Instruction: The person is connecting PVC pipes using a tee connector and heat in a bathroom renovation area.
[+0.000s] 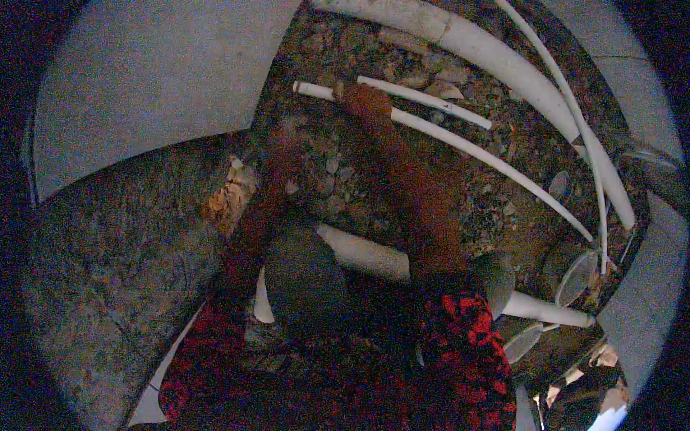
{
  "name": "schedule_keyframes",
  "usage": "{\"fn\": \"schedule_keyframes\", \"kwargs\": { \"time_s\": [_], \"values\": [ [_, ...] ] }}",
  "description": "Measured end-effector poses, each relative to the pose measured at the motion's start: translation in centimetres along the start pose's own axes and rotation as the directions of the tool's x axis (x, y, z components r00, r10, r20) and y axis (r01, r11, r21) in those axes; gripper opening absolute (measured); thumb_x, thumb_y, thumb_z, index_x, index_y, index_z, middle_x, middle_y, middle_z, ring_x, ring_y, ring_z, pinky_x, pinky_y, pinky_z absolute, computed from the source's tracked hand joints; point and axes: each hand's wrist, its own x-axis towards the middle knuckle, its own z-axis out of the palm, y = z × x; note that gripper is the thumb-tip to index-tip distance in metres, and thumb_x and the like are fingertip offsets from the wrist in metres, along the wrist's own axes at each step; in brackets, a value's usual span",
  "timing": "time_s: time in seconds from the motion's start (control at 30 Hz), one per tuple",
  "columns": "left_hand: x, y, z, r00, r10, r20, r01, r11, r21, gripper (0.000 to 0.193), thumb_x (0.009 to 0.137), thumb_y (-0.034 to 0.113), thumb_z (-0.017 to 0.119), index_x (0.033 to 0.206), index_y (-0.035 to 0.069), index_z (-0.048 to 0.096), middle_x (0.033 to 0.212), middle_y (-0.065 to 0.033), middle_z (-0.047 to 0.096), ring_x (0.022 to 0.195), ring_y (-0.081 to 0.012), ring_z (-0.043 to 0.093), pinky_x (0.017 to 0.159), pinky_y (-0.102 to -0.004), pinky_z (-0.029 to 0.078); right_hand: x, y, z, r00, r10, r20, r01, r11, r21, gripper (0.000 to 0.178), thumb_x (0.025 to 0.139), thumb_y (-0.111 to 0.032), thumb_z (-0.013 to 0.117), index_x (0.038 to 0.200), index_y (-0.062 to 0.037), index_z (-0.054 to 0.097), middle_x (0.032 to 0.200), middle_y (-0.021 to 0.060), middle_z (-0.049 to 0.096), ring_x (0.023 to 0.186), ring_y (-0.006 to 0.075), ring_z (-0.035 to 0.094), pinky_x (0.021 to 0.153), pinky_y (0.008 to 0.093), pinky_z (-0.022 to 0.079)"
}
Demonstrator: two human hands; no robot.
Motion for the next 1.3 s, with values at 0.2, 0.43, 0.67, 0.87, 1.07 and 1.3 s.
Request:
{"fn": "schedule_keyframes", "kwargs": {
  "time_s": [0.2,0.43,0.67,0.87,1.07,1.3],
  "values": [
    [4.6,-3.4,1.6,0.978,0.170,-0.120,-0.143,0.969,0.200,0.029,0.090,0.021,0.045,0.111,0.002,0.050,0.073,-0.0182,0.058,0.067,-0.0332,0.061,0.057,-0.0456,0.049,0.7,-2.1,-4.5,0.991,-0.105,-0.081,0.111,0.992,0.062,0.026,0.083,-0.019,0.053,0.108,-0.0116,0.052,0.076,0.0103,0.060,0.062,0.0257,0.061,0.045,0.0398,0.049],
    [5.7,-0.7,3.0,0.975,0.149,-0.165,-0.129,0.984,0.123,0.025,0.088,0.017,0.048,0.101,-0.003,0.054,0.086,-0.0245,0.059,0.068,-0.0343,0.060,0.061,-0.0455,0.050,1.0,-1.1,-6.2,0.992,-0.078,0.103,0.070,0.994,0.079,0.027,0.081,-0.015,0.054,0.107,-0.0108,0.049,0.073,0.0107,0.060,0.065,0.0275,0.063,0.047,0.0407,0.050],
    [5.7,-7.1,3.9,0.420,0.880,-0.221,-0.477,0.421,0.772,0.024,0.088,0.017,0.048,0.101,-0.002,0.055,0.090,-0.0238,0.058,0.075,-0.0376,0.058,0.072,-0.0448,0.048,0.7,-2.8,-3.7,0.977,0.043,-0.207,0.003,0.976,0.217,0.024,0.084,-0.029,0.054,0.088,-0.0048,0.058,0.066,0.0126,0.060,0.066,0.0281,0.064,0.050,0.0430,0.050],
    [5.7,-1.3,-0.1,0.966,-0.058,0.251,0.060,0.998,-0.002,0.026,0.089,0.016,0.045,0.105,-0.002,0.054,0.096,-0.0260,0.058,0.084,-0.0376,0.060,0.074,-0.0457,0.047,1.8,-1.3,-3.1,0.956,0.221,0.195,-0.271,0.917,0.291,0.030,0.084,-0.037,0.056,0.080,-0.0072,0.061,0.063,0.0105,0.058,0.056,0.0262,0.059,0.051,0.0403,0.050],
    [3.5,4.3,-2.8,0.989,-0.116,0.086,0.124,0.987,-0.099,0.030,0.091,0.022,0.042,0.109,0.000,0.050,0.098,-0.0236,0.060,0.092,-0.0377,0.060,0.073,-0.0481,0.049,-0.2,0.1,-1.6,0.927,-0.096,-0.364,0.084,0.995,-0.049,0.019,0.084,-0.028,0.056,0.084,-0.0089,0.059,0.061,0.0086,0.055,0.054,0.0229,0.059,0.046,0.0388,0.050],
    [7.1,-5.0,2.6,0.993,0.031,0.117,-0.073,0.923,0.379,0.036,0.089,0.022,0.045,0.118,0.001,0.045,0.094,-0.0219,0.062,0.089,-0.0387,0.061,0.071,-0.0482,0.050,1.9,-3.1,-4.2,0.974,-0.134,-0.184,0.120,0.989,-0.084,0.016,0.084,-0.027,0.055,0.087,-0.0118,0.057,0.060,0.0087,0.054,0.054,0.0239,0.058,0.041,0.0404,0.047]
  ]
}}
